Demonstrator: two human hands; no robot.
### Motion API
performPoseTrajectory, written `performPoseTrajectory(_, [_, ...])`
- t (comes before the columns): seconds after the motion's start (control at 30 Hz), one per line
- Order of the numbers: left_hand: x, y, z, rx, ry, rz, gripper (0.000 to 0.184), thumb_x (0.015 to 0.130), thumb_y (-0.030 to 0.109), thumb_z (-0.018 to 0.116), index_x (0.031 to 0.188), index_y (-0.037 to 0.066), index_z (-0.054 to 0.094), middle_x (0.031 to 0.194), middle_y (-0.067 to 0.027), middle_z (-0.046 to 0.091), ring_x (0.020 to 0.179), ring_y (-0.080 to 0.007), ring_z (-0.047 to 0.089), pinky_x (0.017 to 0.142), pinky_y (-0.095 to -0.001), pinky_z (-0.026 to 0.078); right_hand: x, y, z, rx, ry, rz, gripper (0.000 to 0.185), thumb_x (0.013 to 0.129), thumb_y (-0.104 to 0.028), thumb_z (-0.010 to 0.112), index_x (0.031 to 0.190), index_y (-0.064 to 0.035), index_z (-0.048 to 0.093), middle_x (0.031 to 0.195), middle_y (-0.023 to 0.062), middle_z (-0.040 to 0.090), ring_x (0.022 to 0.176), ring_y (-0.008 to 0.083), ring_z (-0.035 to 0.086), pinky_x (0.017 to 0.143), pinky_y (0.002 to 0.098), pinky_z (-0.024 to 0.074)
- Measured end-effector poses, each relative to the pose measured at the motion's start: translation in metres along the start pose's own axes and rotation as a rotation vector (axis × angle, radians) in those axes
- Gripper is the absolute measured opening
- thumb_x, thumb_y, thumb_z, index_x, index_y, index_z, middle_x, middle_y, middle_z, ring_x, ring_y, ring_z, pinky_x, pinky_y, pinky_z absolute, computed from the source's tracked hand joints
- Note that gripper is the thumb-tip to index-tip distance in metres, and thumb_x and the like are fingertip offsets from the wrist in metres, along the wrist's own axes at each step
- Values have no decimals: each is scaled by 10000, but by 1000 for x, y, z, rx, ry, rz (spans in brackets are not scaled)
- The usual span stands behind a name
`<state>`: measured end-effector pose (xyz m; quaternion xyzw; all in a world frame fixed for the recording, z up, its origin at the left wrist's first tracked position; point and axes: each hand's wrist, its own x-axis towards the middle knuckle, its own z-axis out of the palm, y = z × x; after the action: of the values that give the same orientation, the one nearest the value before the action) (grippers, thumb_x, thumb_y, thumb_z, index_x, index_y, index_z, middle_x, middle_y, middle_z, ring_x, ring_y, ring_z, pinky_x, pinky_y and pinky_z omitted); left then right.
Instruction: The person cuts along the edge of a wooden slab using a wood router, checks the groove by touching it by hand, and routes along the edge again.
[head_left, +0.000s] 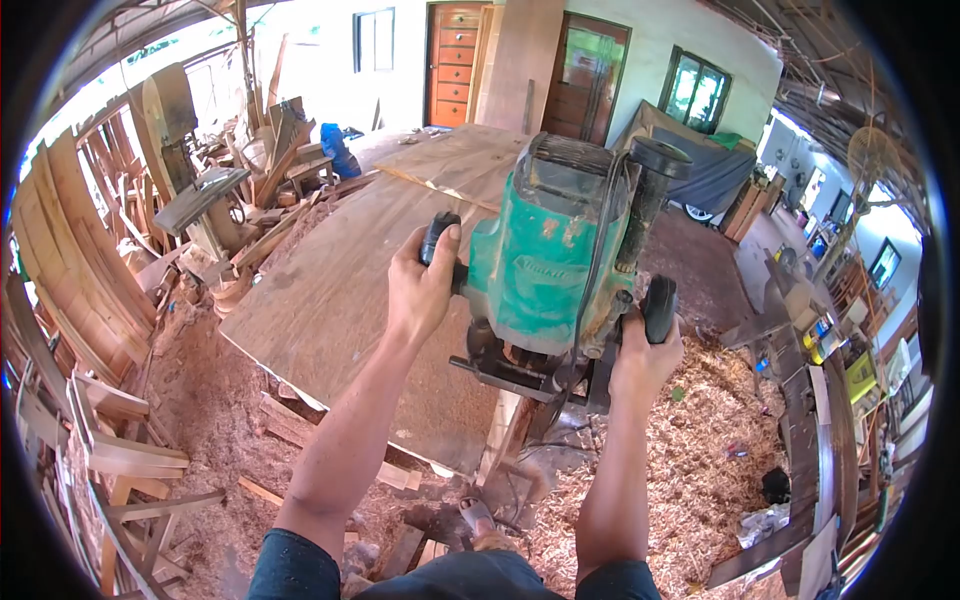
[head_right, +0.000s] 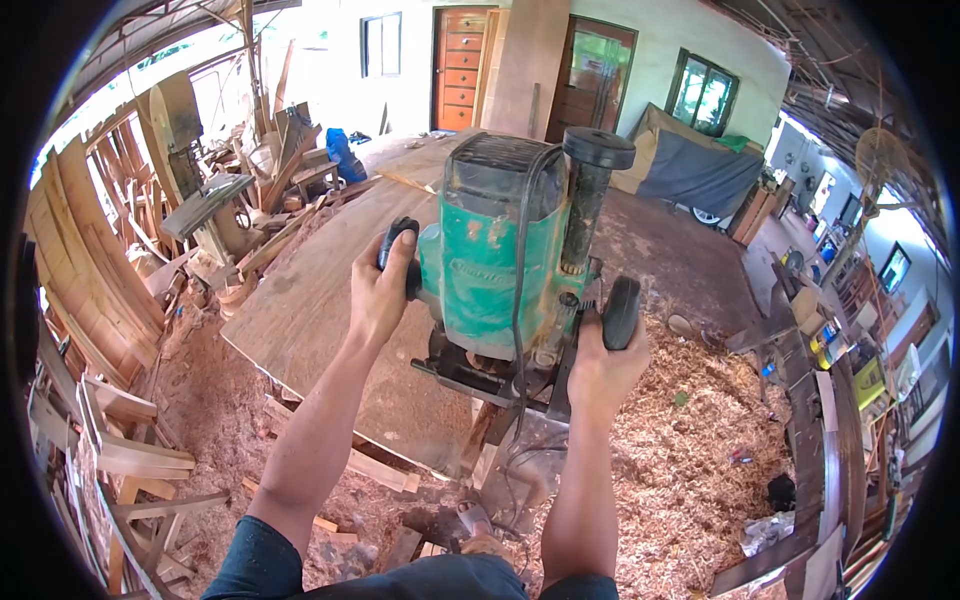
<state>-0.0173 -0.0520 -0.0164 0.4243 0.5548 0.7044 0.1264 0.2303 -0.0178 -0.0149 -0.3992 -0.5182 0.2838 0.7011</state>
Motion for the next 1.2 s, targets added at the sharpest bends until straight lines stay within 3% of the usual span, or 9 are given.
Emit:
performPoseTrajectory(0.13, [5, 4, 6, 12, 0, -62, 500, 946, 450, 624, 1050, -37, 674, 711, -73, 635, 666, -134, 577, 625, -325, 476, 10, 11, 4, -21, 23, -99, 147, 824, -113, 651, 909, 5, 624, 722, -13, 543, 570, 70, 452, 506, 258, 351])
performPoseTrajectory(0.23, [11, 1, 8, 47, -5, -48, 512, 939, 455, 633, 1068, -39, 671, 710, -75, 634, 670, -133, 572, 631, -327, 476, 16, 16, 4, -8, -11, 25, 175, 817, -115, 665, 904, 24, 605, 723, 6, 540, 632, 99, 463, 564, 288, 383])
performPoseTrajectory(0.63, [37, -12, 31, 36, 3, -24, 525, 931, 459, 639, 1092, -39, 672, 766, -119, 674, 720, -160, 616, 687, -338, 500, 50, 48, 23, 46, 18, -64, 147, 826, -118, 659, 899, -7, 597, 709, -21, 527, 524, 62, 428, 454, 250, 316])
performPoseTrajectory(0.73, [42, -15, 34, 37, -4, -5, 519, 929, 455, 642, 1078, -41, 672, 764, -125, 671, 723, -169, 620, 691, -342, 501, 50, 40, 23, 1, -5, 6, 172, 821, -129, 662, 882, 17, 595, 731, 3, 530, 652, 107, 457, 590, 296, 394])
performPoseTrajectory(0.83, [44, -15, 35, 31, -15, -22, 510, 931, 448, 641, 1066, -42, 671, 764, -130, 667, 731, -170, 625, 696, -344, 502, 53, 44, 24, -23, 6, -5, 169, 821, -128, 666, 868, 15, 588, 728, 4, 529, 652, 107, 458, 592, 296, 393])
performPoseTrajectory(0.93, [46, -24, 39, 24, 19, 64, 514, 958, 460, 622, 1038, -45, 668, 676, -29, 592, 605, -93, 543, 532, -281, 436, 53, 43, 25, -3, 3, 31, 187, 815, -137, 674, 883, 19, 596, 732, 10, 527, 656, 114, 458, 599, 298, 396])
performPoseTrajectory(1.03, [45, -27, 41, 1, 41, 78, 506, 956, 456, 625, 1027, -43, 666, 675, -29, 592, 602, -95, 549, 527, -282, 439, 54, 48, 24, 8, 16, -19, 207, 809, -145, 679, 902, 25, 605, 743, 15, 533, 661, 119, 463, 606, 300, 399])
performPoseTrajectory(1.13, [46, -26, 41, 31, 40, 80, 500, 955, 454, 628, 1012, -42, 661, 673, -31, 592, 602, -98, 555, 525, -282, 444, 58, 59, 24, -5, 20, -94, 145, 831, -130, 675, 905, -29, 601, 681, -31, 515, 488, 54, 406, 419, 249, 288])
performPoseTrajectory(1.2, [46, -24, 39, 16, 22, 18, 507, 937, 450, 647, 1060, -41, 670, 749, -97, 652, 694, -153, 609, 645, -326, 486, 59, 60, 24, -24, 26, -101, 141, 833, -130, 673, 897, -28, 600, 676, -29, 513, 490, 56, 406, 419, 251, 288])
